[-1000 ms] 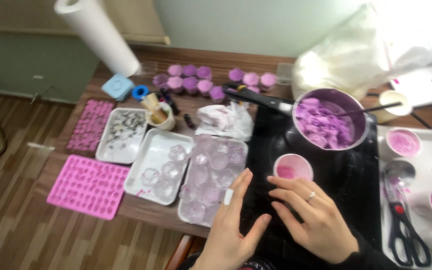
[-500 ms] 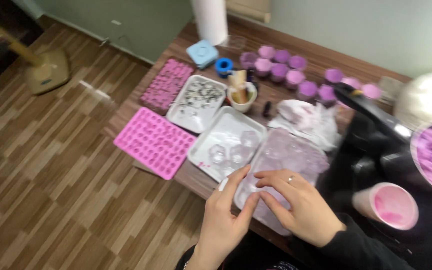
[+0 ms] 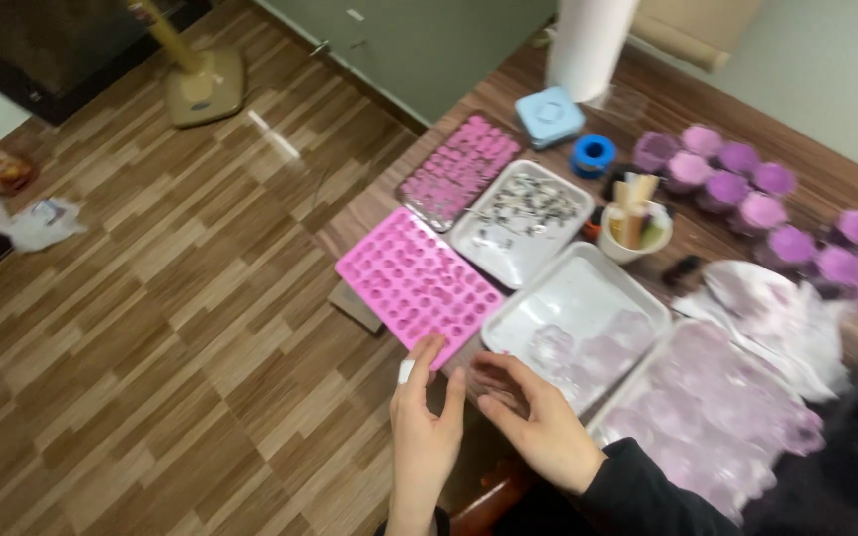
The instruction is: The person pinches small pieces of purple wax from a pot on a hot plate and presses them into the cavities of a pink silicone mold, working cavity by cavity to fill the mold. Finished purple candle containers and other filled molds sit on the table around the work area.
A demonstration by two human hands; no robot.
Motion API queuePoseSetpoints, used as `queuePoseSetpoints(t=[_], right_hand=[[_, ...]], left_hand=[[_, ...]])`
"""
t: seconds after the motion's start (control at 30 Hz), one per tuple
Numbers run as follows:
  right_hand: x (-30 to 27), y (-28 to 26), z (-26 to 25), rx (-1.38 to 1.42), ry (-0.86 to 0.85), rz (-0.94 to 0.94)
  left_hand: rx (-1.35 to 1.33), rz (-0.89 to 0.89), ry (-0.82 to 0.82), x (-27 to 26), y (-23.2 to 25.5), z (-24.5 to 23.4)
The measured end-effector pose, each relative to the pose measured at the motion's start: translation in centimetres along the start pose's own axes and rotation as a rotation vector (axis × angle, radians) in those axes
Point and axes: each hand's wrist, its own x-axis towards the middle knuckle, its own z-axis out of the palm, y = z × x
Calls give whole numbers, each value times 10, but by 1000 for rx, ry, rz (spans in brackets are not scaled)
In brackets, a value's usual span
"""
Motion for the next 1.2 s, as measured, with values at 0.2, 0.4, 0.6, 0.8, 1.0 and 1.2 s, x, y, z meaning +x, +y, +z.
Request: queuePoseSetpoints(t=[0.2, 0.4, 0.6, 0.8, 1.0, 1.2], right_hand=[[32, 30, 9, 117, 12, 241], [50, 43, 11, 272, 59, 375], [59, 55, 15, 429, 84, 396], [59, 26, 28, 611, 83, 458], [57, 19, 31, 499, -10, 244], [47, -4, 33, 456, -22, 230]], left_hand=[[-83, -189, 46, 14, -37, 1], [-294, -432, 121, 24, -72, 10], [-545, -542, 76, 28, -104, 11], [-774, -458, 123, 31, -122, 13], [-885, -548, 77, 41, -94, -2], [-1237, -585, 6, 43, -79, 2]])
